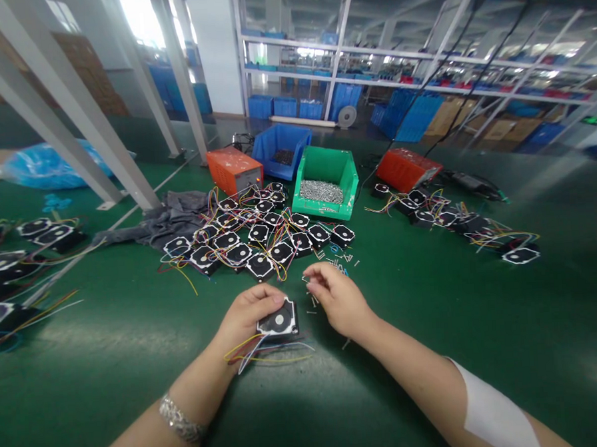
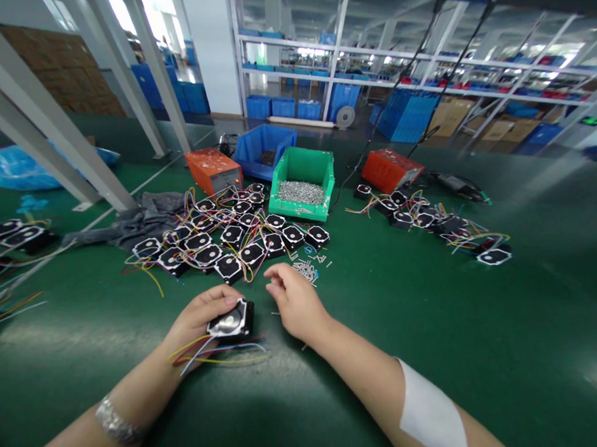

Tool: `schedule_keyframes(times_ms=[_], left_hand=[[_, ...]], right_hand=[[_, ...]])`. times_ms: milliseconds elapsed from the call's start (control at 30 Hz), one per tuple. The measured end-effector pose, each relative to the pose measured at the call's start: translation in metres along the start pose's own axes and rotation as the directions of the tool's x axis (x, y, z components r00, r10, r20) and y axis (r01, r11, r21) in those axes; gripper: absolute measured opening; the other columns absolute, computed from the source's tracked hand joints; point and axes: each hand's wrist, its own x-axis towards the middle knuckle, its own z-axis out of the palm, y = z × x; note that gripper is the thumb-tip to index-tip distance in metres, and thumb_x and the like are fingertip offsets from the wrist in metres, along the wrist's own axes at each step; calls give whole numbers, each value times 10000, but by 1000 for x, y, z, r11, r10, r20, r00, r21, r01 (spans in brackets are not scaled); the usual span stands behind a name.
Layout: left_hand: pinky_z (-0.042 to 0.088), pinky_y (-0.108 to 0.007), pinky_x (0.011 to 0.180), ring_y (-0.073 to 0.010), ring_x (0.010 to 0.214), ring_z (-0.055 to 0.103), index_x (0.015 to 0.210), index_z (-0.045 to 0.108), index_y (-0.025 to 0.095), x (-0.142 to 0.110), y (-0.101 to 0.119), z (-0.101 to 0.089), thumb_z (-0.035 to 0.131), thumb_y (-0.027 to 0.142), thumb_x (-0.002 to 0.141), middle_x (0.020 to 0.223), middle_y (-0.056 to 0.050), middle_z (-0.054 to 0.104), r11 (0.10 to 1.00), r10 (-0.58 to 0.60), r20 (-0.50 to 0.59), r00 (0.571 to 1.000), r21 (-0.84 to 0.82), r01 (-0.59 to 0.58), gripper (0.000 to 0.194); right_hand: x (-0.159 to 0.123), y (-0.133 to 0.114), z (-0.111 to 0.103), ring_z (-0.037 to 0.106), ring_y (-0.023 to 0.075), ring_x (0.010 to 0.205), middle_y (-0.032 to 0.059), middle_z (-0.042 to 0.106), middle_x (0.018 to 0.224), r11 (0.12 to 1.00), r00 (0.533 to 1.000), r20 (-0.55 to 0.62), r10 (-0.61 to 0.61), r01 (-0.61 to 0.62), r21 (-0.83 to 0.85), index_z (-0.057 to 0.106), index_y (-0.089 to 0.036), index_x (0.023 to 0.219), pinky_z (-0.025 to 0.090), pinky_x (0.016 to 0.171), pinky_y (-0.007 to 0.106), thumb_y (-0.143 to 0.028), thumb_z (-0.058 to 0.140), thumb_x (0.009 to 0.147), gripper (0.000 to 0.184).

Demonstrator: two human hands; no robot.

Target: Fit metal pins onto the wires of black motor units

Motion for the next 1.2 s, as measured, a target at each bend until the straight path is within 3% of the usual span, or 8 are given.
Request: schedule_keyframes(times_ms=[100, 233, 467, 700, 800, 900, 1067, 1200], left_hand=[[307, -168, 386, -60, 376, 454, 570, 590, 109, -1, 0, 1, 691, 239, 502, 452, 4, 565, 1000, -8, 26, 1000, 25, 7, 178], [295, -164, 383, -52, 373, 438, 575, 584, 111, -3, -1, 2, 687, 250, 521, 446, 11, 550, 999, -12, 69, 998, 48, 9, 182], [277, -161, 371, -49, 358, 415, 570, 544, 120, -2, -4, 3, 692, 259, 518, 421, 29, 516, 998, -58, 89, 994, 45, 55, 209], [265, -154, 373, -40, 364, 390, 567, 510, 127, -6, -5, 4, 658, 259, 568, 431, 43, 486, 998, -23, 80, 997, -53, 28, 198], [277, -164, 384, -52, 376, 392, 567, 497, 139, -6, 0, 3, 650, 291, 573, 438, 47, 475, 997, -12, 58, 998, -76, 17, 216], [271, -166, 395, -57, 383, 387, 555, 500, 143, -5, 12, -4, 661, 296, 556, 442, 49, 469, 996, -32, 14, 999, 82, 31, 222], [260, -181, 419, -75, 415, 380, 546, 559, 141, -3, 33, -25, 666, 332, 538, 450, 37, 487, 814, -100, 52, 994, 578, 52, 219], [274, -199, 478, -102, 479, 397, 549, 569, 180, -1, 34, -37, 614, 396, 583, 465, 62, 507, 640, -8, -34, 999, 768, 31, 223]], right_hand=[[-3, -12, -3, 461, 97, 555, -30, 482, 607, 926, 987, 21, 158, -155, 345, 517, -164, 795, 379, 537, 222, -128, 421, 751, 112], [-8, -19, 2, 450, 89, 538, -41, 471, 572, 854, 985, 44, 167, -167, 493, 498, -161, 676, 377, 527, 211, -144, 495, 697, 27], [-12, -18, 5, 486, 117, 627, -14, 529, 623, 989, 998, -68, -12, 21, 144, 537, -176, 632, 384, 600, 242, -109, 516, 694, 94], [-19, -16, 8, 537, 133, 722, 37, 597, 734, 948, 943, -136, -302, 312, 60, 570, -178, 769, 434, 665, 273, -161, 432, 792, 142], [-22, -15, 11, 537, 139, 826, 55, 604, 842, 930, 926, -114, -359, 365, 35, 566, -184, 871, 439, 736, 293, -149, 388, 805, 193], [-19, -12, 8, 487, 152, 967, 69, 565, 1008, 937, 933, -93, -348, 345, -51, 543, -191, 977, 399, 838, 325, -154, 407, 788, 235], [8, 27, -39, 425, 160, 1050, 79, 490, 1113, 965, 915, -340, -217, 150, -213, 504, -184, 1039, 340, 910, 329, -144, 450, 743, 303], [15, 95, -133, 479, 179, 967, 98, 519, 1047, 945, 725, -684, -79, -164, -283, 508, -137, 1016, 381, 844, 343, -182, 448, 741, 286]])
